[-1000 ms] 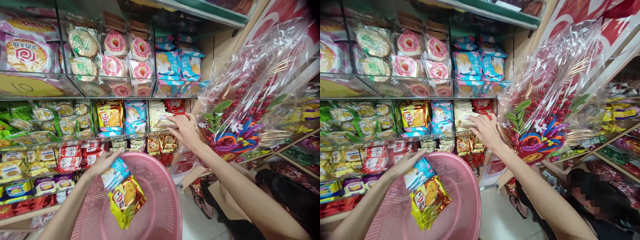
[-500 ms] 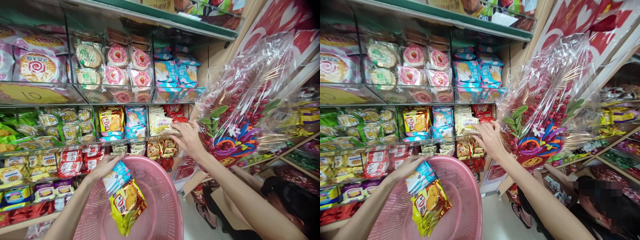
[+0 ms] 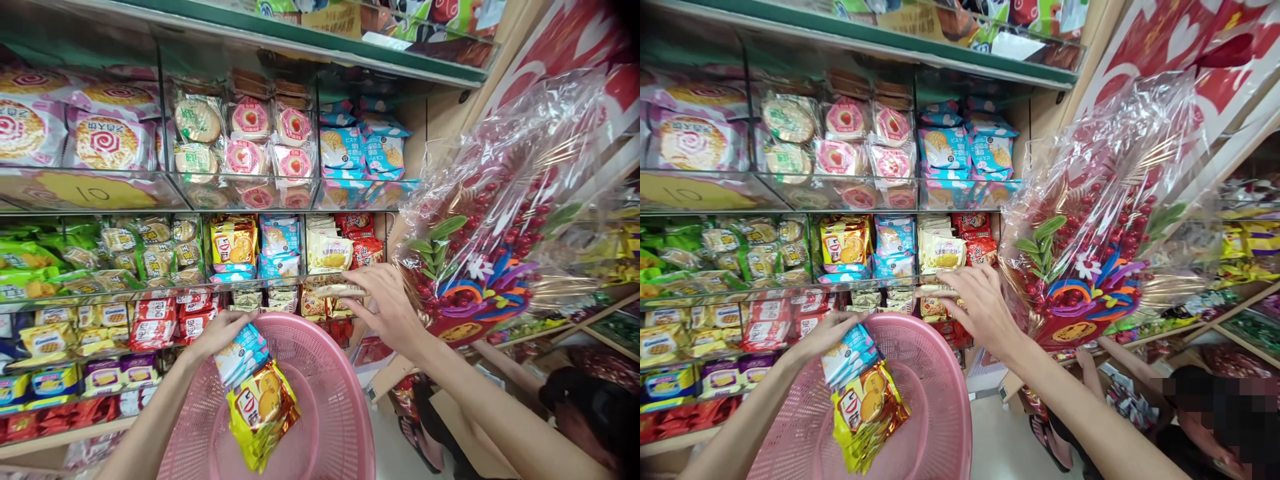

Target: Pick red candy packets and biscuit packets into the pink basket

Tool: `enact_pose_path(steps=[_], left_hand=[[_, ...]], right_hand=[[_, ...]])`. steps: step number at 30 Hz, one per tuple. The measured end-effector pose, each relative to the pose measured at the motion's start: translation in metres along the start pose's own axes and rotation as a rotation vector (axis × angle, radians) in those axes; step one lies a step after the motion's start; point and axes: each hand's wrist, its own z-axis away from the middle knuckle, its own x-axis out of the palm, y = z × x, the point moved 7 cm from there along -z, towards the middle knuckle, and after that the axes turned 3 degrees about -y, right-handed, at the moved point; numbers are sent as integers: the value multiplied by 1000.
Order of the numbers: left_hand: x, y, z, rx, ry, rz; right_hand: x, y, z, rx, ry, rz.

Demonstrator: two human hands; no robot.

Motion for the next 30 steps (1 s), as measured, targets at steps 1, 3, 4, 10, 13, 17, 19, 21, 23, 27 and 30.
enact_pose_path(steps=[1, 3, 4, 10, 13, 17, 19, 21, 23, 27, 30], left_hand=[[0, 0, 0, 5, -4, 1], [0, -1, -1, 14, -1, 5], [0, -3, -1, 13, 4, 8], [-8, -21, 0, -97, 82, 60], [-11, -24, 2, -110, 94, 60], [-13, -22, 8, -108, 116, 80], [-14, -21, 11, -114, 125, 88], [-14, -21, 14, -119, 120, 89], [-14, -22, 17, -130, 106, 91], [-13, -27, 23, -158, 87, 88], [-15, -29, 28, -166, 107, 84]], right_hand=[[0, -5, 1, -6, -4, -26], [1, -15, 4, -8, -23, -67], [2, -19, 6, -5, -37, -83], [14, -39, 24, 50, -129, -108], [26, -41, 35, 180, -202, -242], [65, -35, 58, 587, -437, -774], [85, -43, 72, 741, -572, -1110], [99, -54, 83, 832, -687, -1340], [108, -66, 92, 892, -781, -1449], [121, -94, 106, 894, -982, -1504], [129, -116, 113, 763, -1112, -1443]])
